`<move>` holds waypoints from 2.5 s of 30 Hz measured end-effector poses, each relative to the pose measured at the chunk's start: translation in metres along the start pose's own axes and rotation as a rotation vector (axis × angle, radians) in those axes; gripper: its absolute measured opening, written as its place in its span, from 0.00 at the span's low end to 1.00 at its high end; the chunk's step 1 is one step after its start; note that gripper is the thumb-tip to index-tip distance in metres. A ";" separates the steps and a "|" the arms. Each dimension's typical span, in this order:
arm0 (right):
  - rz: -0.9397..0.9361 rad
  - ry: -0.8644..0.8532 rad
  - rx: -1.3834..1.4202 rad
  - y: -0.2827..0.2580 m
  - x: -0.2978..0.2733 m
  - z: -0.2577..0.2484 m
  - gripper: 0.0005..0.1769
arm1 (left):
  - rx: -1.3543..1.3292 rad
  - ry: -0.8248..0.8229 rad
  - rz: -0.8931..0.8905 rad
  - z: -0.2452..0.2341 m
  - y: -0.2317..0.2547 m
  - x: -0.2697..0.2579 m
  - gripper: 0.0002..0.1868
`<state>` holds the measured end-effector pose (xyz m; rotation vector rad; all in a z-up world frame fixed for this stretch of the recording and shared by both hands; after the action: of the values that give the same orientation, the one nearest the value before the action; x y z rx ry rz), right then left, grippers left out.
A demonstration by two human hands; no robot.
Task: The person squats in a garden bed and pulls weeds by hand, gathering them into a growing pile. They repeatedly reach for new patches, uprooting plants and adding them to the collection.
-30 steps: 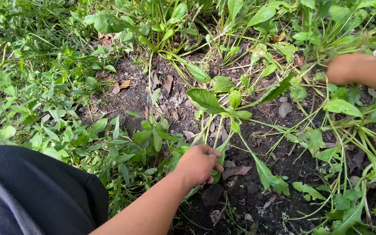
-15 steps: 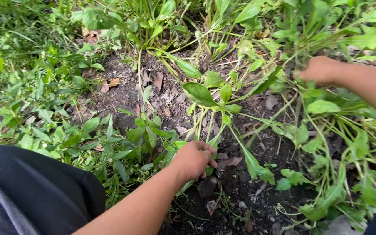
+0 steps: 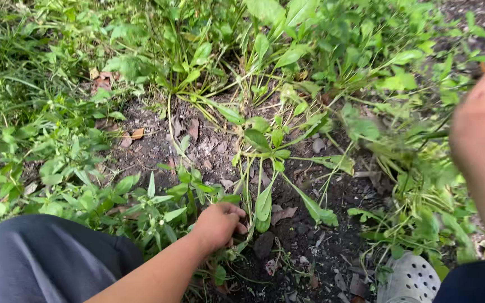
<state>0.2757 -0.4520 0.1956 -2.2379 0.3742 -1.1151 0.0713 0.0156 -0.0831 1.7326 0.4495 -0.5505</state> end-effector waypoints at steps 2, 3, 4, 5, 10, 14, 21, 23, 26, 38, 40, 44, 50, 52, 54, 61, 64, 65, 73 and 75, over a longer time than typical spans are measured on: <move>-0.173 -0.135 -0.057 -0.064 -0.042 0.000 0.19 | -0.010 0.040 0.032 -0.013 0.016 -0.005 0.17; -0.231 -0.222 -0.040 -0.095 -0.071 0.005 0.18 | -0.021 0.078 0.054 -0.022 0.024 -0.008 0.17; -0.257 -0.341 -0.029 -0.121 -0.103 0.015 0.18 | -0.032 0.115 0.077 -0.030 0.033 -0.010 0.17; -0.314 -0.379 0.176 -0.149 -0.142 0.019 0.18 | -0.056 0.153 0.065 -0.039 0.037 -0.015 0.17; -0.495 -0.711 0.157 -0.215 -0.271 0.061 0.10 | -0.118 0.409 -0.016 -0.087 0.035 -0.046 0.17; -0.557 -0.673 0.096 -0.217 -0.266 0.066 0.11 | -0.066 0.468 0.018 -0.091 0.048 -0.059 0.16; -0.056 -0.767 -0.047 -0.159 -0.252 0.091 0.20 | 0.110 0.305 0.266 -0.011 0.110 -0.061 0.15; 0.321 -0.822 0.291 -0.136 -0.259 0.101 0.18 | 0.142 0.313 0.285 0.004 0.128 -0.057 0.16; 0.666 -0.938 0.459 -0.108 -0.258 0.104 0.19 | 0.199 0.304 0.267 0.036 0.159 -0.052 0.20; 1.608 -0.484 0.538 -0.036 -0.173 -0.079 0.10 | 0.207 -0.104 0.117 0.109 0.233 -0.158 0.20; 1.664 -0.441 0.545 -0.069 -0.164 -0.131 0.12 | 0.279 -0.117 0.269 0.094 0.262 -0.203 0.17; 1.705 -0.658 0.497 -0.172 -0.194 -0.245 0.16 | 0.166 -0.199 0.011 0.059 0.267 -0.282 0.16; 0.929 -1.761 0.082 -0.264 -0.306 -0.365 0.19 | 0.090 -0.225 -0.246 0.018 0.264 -0.398 0.14; 0.398 -1.985 0.106 -0.272 -0.283 -0.354 0.27 | 0.073 -0.219 -0.408 0.009 0.269 -0.427 0.15; 0.082 -2.114 -0.258 -0.236 -0.214 -0.328 0.31 | 0.162 -0.188 -0.331 -0.004 0.286 -0.451 0.16; 0.418 -0.737 -0.037 -0.170 0.240 -0.344 0.22 | 0.352 -0.168 -0.023 0.000 0.327 -0.522 0.17; 0.530 -0.739 0.151 -0.200 0.218 -0.404 0.25 | -0.060 -0.004 -0.196 0.004 0.295 -0.551 0.14; 0.573 -0.810 0.160 -0.218 0.203 -0.418 0.26 | -0.112 -0.011 -0.148 0.009 0.291 -0.559 0.15; 0.606 -1.886 -0.198 -0.267 -0.214 -0.396 0.28 | -0.502 0.077 -0.076 -0.015 0.196 -0.655 0.13; 0.518 -2.022 -0.222 -0.290 -0.302 -0.387 0.26 | -0.429 0.050 -0.148 -0.026 0.157 -0.687 0.13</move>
<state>-0.2201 -0.2288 0.3692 -2.0615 0.1000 1.5357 -0.3950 0.0003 0.4464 1.3101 0.6826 -0.4758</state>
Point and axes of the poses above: each hand's wrist, its own x-axis towards the middle knuckle, its own z-axis out of the palm, y = z × x, the point moved 9 cm from there along x, towards the middle knuckle
